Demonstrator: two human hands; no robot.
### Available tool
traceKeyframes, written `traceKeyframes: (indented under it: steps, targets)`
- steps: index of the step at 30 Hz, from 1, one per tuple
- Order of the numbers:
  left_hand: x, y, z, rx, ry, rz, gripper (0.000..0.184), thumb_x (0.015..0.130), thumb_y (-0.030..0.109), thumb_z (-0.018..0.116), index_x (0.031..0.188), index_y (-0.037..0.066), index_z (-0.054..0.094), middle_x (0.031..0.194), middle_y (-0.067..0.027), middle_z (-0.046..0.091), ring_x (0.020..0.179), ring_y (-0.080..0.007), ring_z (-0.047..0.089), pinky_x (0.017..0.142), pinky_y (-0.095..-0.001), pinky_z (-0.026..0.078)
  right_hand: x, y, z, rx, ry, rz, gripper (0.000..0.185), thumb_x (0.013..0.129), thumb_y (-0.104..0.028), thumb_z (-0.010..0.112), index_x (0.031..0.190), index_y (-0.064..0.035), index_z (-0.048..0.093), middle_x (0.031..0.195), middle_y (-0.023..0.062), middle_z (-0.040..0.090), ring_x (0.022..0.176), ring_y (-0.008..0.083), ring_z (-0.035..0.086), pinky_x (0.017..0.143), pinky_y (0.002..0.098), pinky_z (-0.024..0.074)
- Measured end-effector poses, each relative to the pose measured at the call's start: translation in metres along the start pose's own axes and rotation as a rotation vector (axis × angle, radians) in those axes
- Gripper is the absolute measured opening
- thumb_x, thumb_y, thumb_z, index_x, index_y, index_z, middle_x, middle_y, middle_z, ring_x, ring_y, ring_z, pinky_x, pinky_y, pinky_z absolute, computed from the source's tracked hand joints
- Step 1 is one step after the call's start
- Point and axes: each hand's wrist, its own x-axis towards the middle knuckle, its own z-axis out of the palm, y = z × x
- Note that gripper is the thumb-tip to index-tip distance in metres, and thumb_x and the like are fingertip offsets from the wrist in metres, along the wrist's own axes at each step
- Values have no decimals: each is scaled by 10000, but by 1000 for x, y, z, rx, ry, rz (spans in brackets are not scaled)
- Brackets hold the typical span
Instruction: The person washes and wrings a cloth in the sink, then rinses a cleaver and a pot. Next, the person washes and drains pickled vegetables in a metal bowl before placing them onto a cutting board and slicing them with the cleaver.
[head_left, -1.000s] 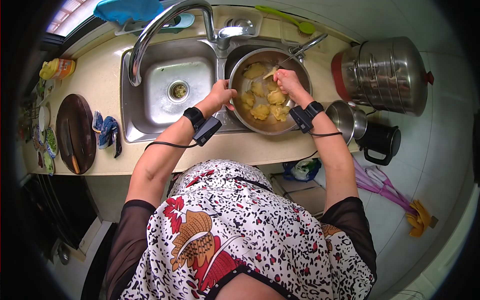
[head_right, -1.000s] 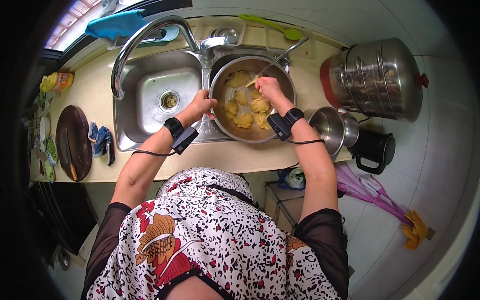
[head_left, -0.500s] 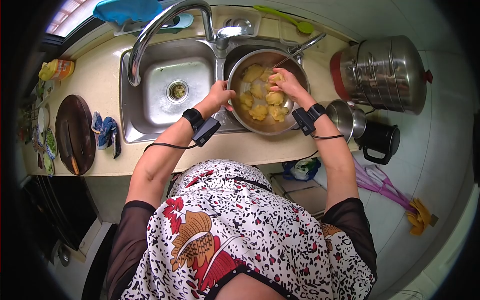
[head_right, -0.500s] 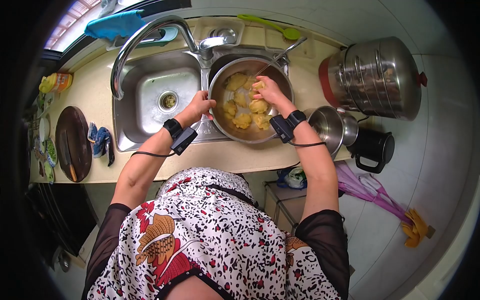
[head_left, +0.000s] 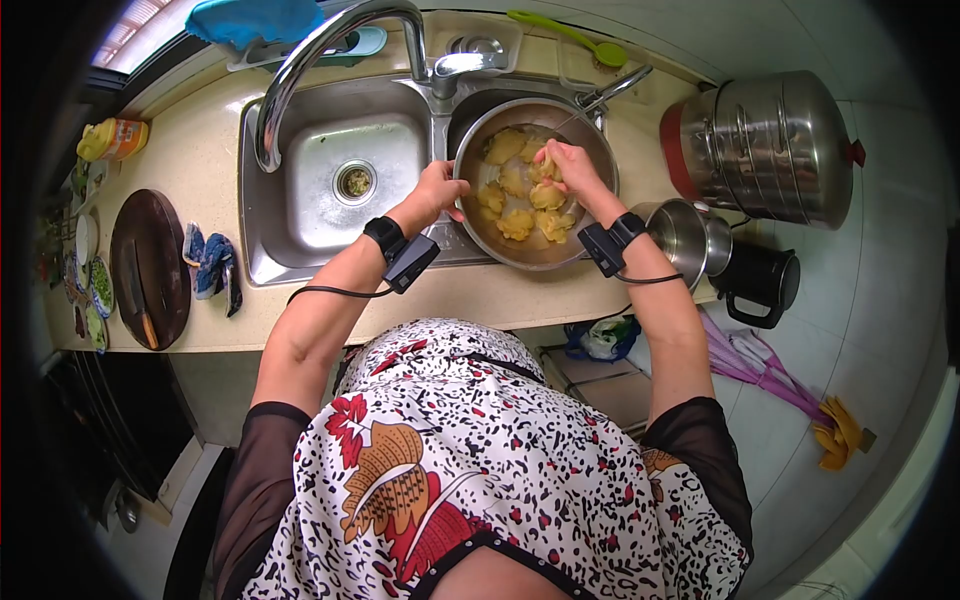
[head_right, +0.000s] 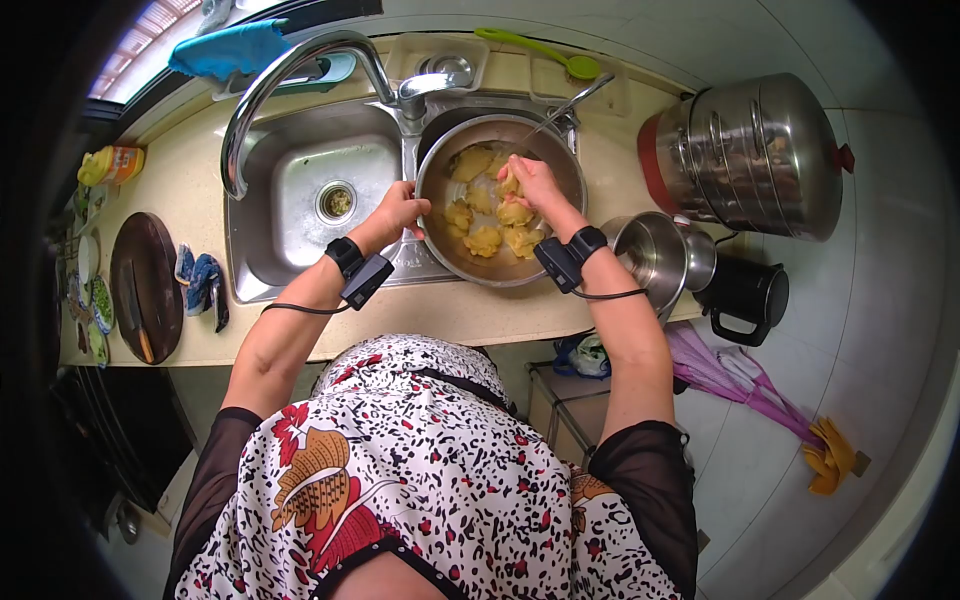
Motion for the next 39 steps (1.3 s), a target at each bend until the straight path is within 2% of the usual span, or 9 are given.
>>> traceKeyframes:
  steps: [7, 13, 19, 20, 23, 24, 30, 34, 39]
  targets:
    - [-7, 8, 2, 11, 15, 3, 313, 742, -15, 530, 1043, -104, 529, 811, -102, 595, 527, -158, 557, 374, -264, 504, -1, 12, -3, 447, -105, -26, 415, 968, -267, 421, 1221, 57, 479, 1119, 201, 533, 909, 221, 594, 769, 285, 508]
    - [-4, 5, -2, 17, -20, -19, 336, 753, -30, 534, 1084, -76, 558, 836, -95, 587, 627, -187, 594, 393, -284, 536, -3, 14, 2, 476, -60, -65, 345, 947, -129, 448, 1211, 93, 458, 1082, 213, 552, 922, 255, 614, 839, 356, 530]
    - [-6, 4, 1, -9, 10, -1, 292, 746, -12, 536, 1026, -93, 546, 817, -104, 613, 527, -158, 567, 377, -264, 500, -19, -17, 9, -422, 241, -122, 370, 877, -225, 566, 1208, -63, 534, 833, 182, 648, 739, 293, 657, 709, 306, 534]
    - [-6, 3, 2, -9, 6, -2, 289, 746, -11, 536, 1022, -93, 548, 817, -104, 615, 527, -159, 569, 378, -265, 500, -3, 1, -3, -741, 330, -272, 428, 833, -327, 599, 1219, -153, 538, 1031, 224, 597, 842, 338, 635, 735, 369, 515]
    - [-3, 1, 0, -13, 0, -3, 279, 745, -11, 536, 1010, -93, 554, 816, -105, 620, 527, -162, 574, 379, -266, 499, 7, 12, 15, -1024, 535, -187, 493, 812, -401, 599, 1251, -196, 508, 1258, 245, 441, 931, 384, 588, 807, 433, 488]
    - [-2, 1, 1, -19, -4, -5, 276, 744, -11, 536, 1006, -94, 556, 814, -105, 620, 527, -163, 576, 381, -265, 499, 9, 11, 26, -993, 442, -125, 580, 779, -435, 633, 1291, -222, 465, 1391, 238, 244, 1081, 405, 492, 854, 445, 468]
    - [1, -3, -2, -40, -24, -4, 291, 753, -25, 546, 1038, -77, 575, 855, -104, 610, 581, -186, 590, 394, -276, 520, -21, 7, 66, -1321, -7, -494, 683, 674, -399, 732, 1293, -315, 455, 1455, 179, 144, 1231, 431, 294, 934, 554, 383]
    - [2, -11, -7, -62, 26, 13, 251, 744, -7, 536, 977, -96, 562, 820, -98, 612, 553, -162, 577, 398, -252, 496, -11, 15, 47, -1283, 211, -375, 675, 668, -374, 733, 1283, -335, 459, 1473, 159, 115, 1244, 441, 281, 957, 582, 343]
    - [3, -10, -7, -92, 11, -15, 252, 740, -11, 541, 975, -101, 554, 825, -101, 607, 554, -165, 573, 397, -247, 494, -19, 24, 55, -1226, -30, -538, 799, 636, -438, 743, 1340, -359, 374, 1488, 162, 53, 1286, 421, 241, 960, 600, 327]
